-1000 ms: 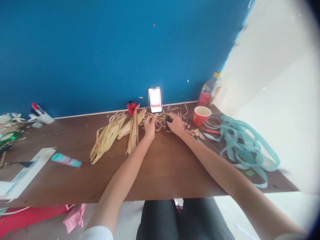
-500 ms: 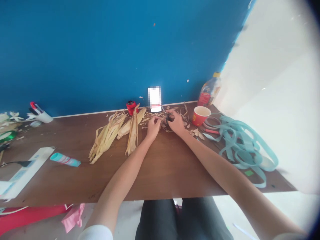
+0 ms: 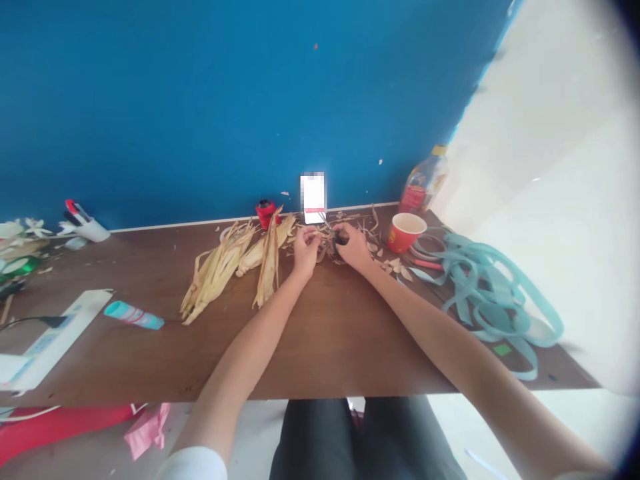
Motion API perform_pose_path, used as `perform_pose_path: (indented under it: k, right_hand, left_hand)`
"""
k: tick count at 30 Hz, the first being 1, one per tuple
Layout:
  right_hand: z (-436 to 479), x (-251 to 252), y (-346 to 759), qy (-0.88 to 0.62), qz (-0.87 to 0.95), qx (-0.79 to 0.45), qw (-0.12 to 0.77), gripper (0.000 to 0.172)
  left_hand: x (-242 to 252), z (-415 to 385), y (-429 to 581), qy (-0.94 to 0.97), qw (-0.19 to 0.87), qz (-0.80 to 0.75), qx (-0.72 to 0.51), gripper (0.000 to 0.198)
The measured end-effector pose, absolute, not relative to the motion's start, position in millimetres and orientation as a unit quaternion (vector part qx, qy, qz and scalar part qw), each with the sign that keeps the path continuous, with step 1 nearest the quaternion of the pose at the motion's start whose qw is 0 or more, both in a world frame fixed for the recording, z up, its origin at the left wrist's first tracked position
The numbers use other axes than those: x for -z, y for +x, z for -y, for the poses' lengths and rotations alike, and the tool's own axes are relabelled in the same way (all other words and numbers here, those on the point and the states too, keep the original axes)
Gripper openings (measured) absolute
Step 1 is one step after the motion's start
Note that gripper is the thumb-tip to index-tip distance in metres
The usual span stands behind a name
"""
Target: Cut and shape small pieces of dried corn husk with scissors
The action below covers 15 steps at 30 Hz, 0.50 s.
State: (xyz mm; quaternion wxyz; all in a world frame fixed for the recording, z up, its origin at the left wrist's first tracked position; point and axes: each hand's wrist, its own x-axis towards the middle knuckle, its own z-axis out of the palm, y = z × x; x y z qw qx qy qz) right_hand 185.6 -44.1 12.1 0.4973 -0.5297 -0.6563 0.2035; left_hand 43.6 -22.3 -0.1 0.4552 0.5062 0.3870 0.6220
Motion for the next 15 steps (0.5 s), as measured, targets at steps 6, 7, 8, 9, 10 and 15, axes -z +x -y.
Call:
perform_pose_path:
  k: [6,7,8,9,10,15]
  right_hand:
    - [44.6,-10.4,185.6,-0.582,0.65,-0.141,0.467,0.033]
    - [45.6,-11.2,185.2,-0.589,0.649,-0.13,0.464,0.034]
    - [46.6,-12.2,184.6,-0.592,0.65,-0.122,0.461,0.035]
    - [47.5,-13.1,184.0,-0.592,0.651,-0.115,0.46,0.036]
    - [48.2,-14.0,183.3,-0.589,0.655,-0.112,0.459,0.037]
    - [47.2,-14.3,182.6,-0.587,0.668,-0.107,0.445,0.038]
  left_hand:
    - [-1.8,25.2,43.2,0.498,0.468,-0.374,-0.627,0.036]
    - [-1.5,25.1,43.1,0.499,0.465,-0.376,-0.627,0.035]
    - [-0.9,24.8,43.0,0.5,0.461,-0.378,-0.628,0.035]
    - [0.0,24.1,42.8,0.502,0.454,-0.382,-0.629,0.033]
    - [1.0,23.2,42.6,0.505,0.446,-0.386,-0.63,0.031]
    - [3.9,19.6,41.7,0.529,0.414,-0.389,-0.631,0.017]
